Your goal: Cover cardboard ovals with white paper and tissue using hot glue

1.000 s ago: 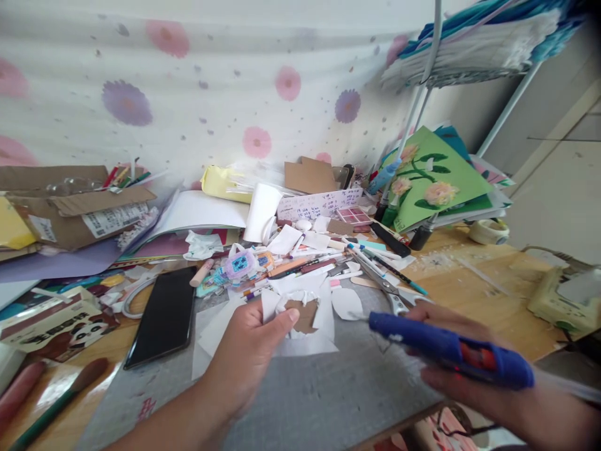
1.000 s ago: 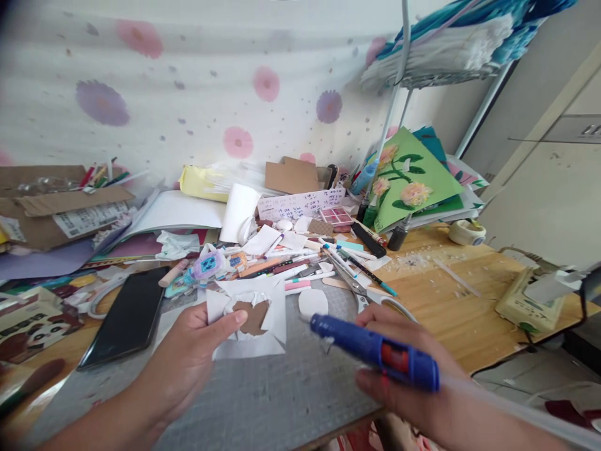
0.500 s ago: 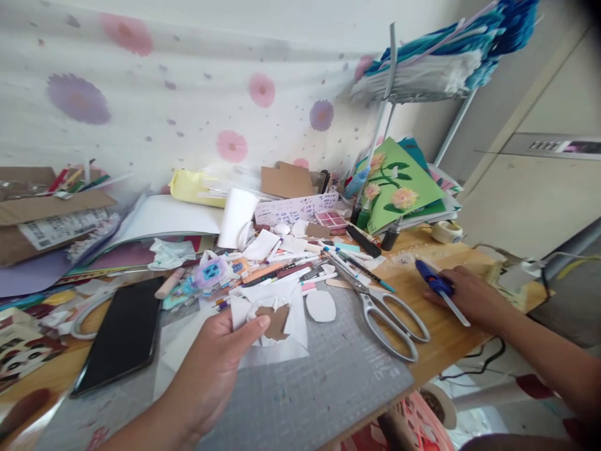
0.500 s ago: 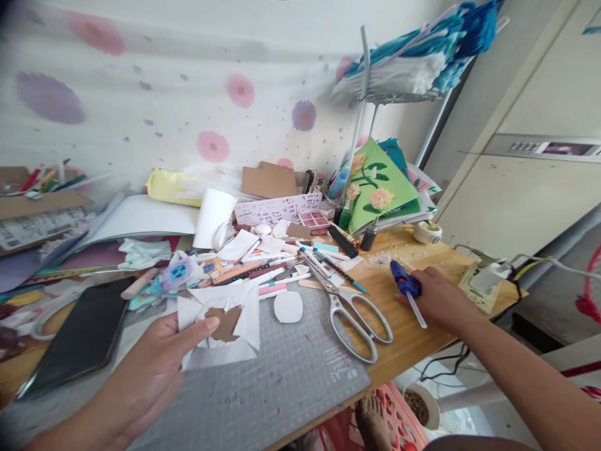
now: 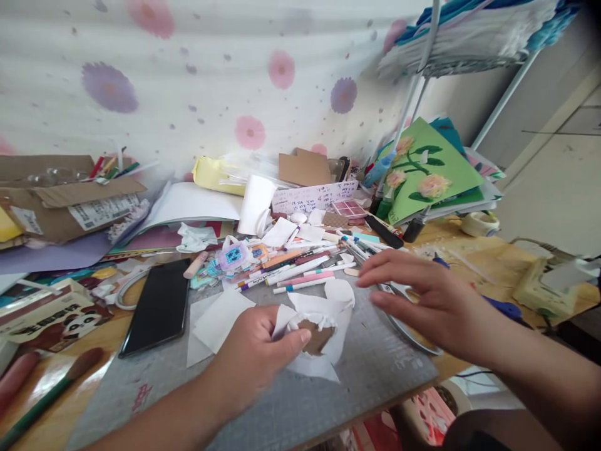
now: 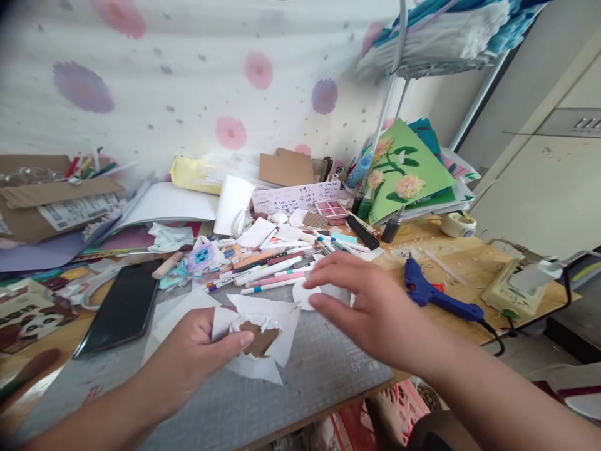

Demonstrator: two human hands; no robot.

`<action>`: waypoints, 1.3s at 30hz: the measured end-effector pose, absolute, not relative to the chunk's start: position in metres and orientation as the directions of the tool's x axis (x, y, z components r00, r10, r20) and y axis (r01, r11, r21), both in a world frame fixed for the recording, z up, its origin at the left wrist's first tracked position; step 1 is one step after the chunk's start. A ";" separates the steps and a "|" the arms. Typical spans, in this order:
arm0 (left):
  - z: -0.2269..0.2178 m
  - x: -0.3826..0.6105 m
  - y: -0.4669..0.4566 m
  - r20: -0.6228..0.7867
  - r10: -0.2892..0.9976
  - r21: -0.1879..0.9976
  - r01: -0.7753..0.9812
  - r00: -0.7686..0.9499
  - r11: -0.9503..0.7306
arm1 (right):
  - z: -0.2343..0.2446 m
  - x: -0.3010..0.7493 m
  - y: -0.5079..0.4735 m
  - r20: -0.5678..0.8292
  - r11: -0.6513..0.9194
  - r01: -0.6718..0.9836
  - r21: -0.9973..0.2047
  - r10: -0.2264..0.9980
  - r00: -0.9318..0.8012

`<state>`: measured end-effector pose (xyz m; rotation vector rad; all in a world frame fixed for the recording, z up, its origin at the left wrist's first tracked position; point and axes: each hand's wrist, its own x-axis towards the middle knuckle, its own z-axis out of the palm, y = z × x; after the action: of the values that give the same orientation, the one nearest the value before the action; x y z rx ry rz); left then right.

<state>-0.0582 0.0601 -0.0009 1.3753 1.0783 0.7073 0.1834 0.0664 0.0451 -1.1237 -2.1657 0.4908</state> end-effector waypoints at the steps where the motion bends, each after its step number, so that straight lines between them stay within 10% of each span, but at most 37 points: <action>1: 0.000 -0.058 0.060 -0.173 0.904 0.973 0.213 0.391 0.094 | 0.046 0.169 0.067 0.344 0.573 0.555 -0.602 0.814 -0.468; 13: 0.001 -0.058 0.061 -0.108 0.935 0.910 0.412 0.338 -0.044 | 0.037 0.131 0.073 0.337 0.574 0.524 -0.630 0.809 -0.481; 30: 0.003 -0.059 0.058 -0.006 0.985 0.868 0.490 0.175 -0.082 | 0.022 0.117 0.044 0.619 0.801 0.587 -0.118 0.522 -0.588; 39: 0.004 -0.057 0.056 -0.053 0.942 0.869 0.479 0.332 -0.120 | 0.024 0.118 0.054 0.428 0.550 0.470 -0.690 0.834 -0.348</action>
<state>-0.0573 0.0562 0.0041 1.7438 1.2747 0.6815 0.1185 0.0538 0.0239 -1.0506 -1.9989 0.5872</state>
